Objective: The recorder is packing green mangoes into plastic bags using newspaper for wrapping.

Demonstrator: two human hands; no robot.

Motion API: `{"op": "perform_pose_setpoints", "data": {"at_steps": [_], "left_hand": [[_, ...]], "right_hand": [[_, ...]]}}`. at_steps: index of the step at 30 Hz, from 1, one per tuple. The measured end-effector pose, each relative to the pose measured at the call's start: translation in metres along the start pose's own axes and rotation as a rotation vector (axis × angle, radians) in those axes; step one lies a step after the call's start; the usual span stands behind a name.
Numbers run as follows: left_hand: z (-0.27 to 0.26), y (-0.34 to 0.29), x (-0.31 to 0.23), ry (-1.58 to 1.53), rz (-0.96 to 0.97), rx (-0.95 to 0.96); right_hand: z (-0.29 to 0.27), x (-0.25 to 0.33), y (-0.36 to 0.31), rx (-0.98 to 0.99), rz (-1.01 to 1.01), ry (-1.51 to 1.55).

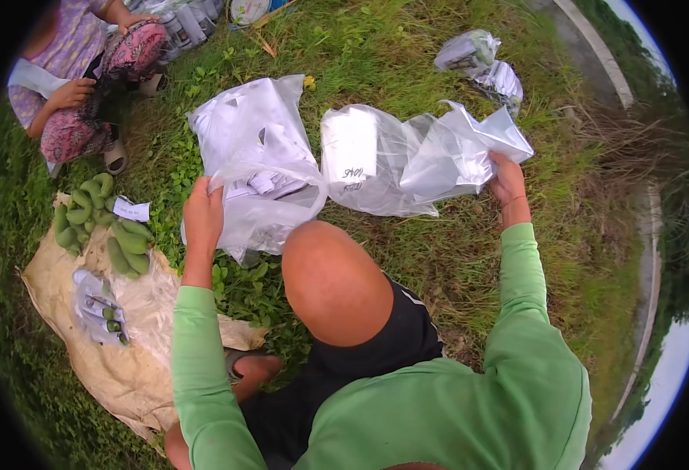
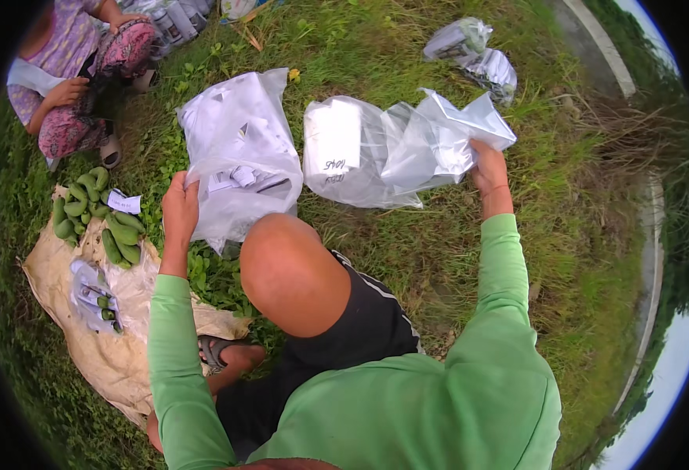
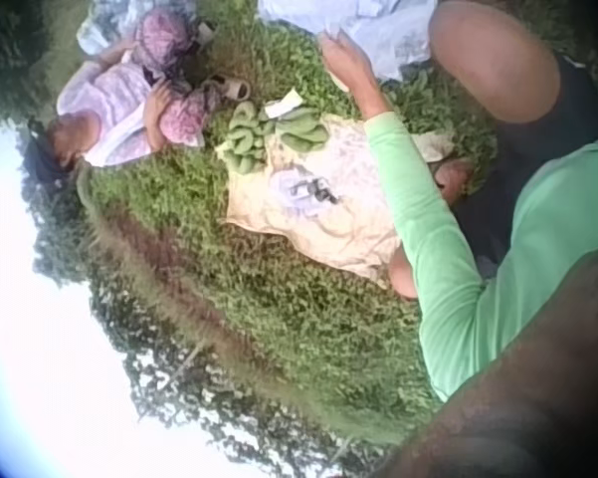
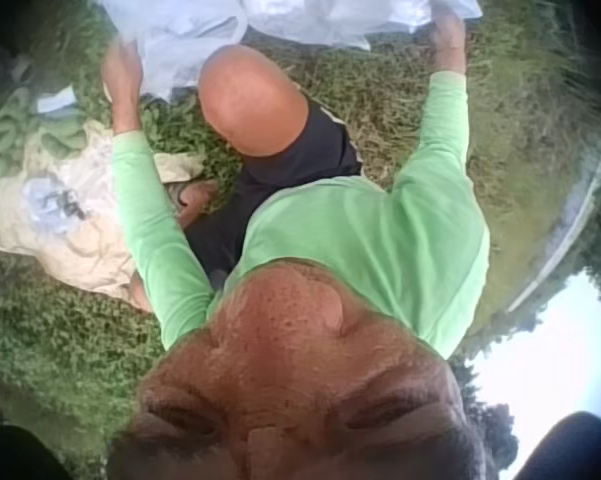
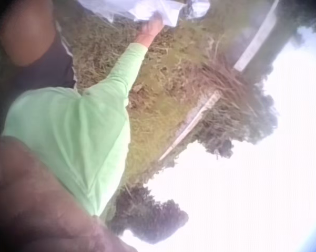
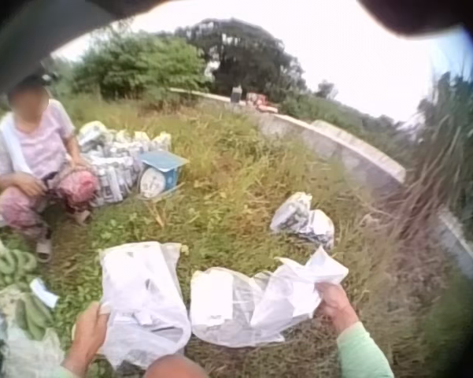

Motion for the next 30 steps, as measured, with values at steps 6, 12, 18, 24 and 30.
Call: {"op": "perform_pose_setpoints", "data": {"at_steps": [6,12,18,24,30], "left_hand": [[-0.015,0.052,-0.047,-0.093,-0.080,0.064],[-0.013,0.095,-0.061,-0.147,-0.121,0.195],[-0.003,0.106,-0.062,-0.902,-0.374,0.326],[-0.022,0.081,-0.090,-0.104,-0.022,0.309],[-0.032,0.055,-0.127,0.086,0.155,0.339]], "right_hand": [[0.113,0.079,-0.087,0.231,-0.116,0.248],[0.241,0.088,-0.190,0.825,-0.301,0.460],[0.400,-0.067,-0.235,1.141,-0.822,-0.696],[0.487,-0.173,-0.112,0.809,-0.752,-1.316],[0.518,-0.235,-0.041,0.691,-0.602,-1.312]]}}
Point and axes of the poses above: each hand's wrist, its own y-axis towards the middle knuckle, its own z-axis out of the palm, x = y × z, the point moved 5 cm from there along y, towards the middle knuckle, and after that the axes turned 8 degrees about z, right-handed, at the moved point
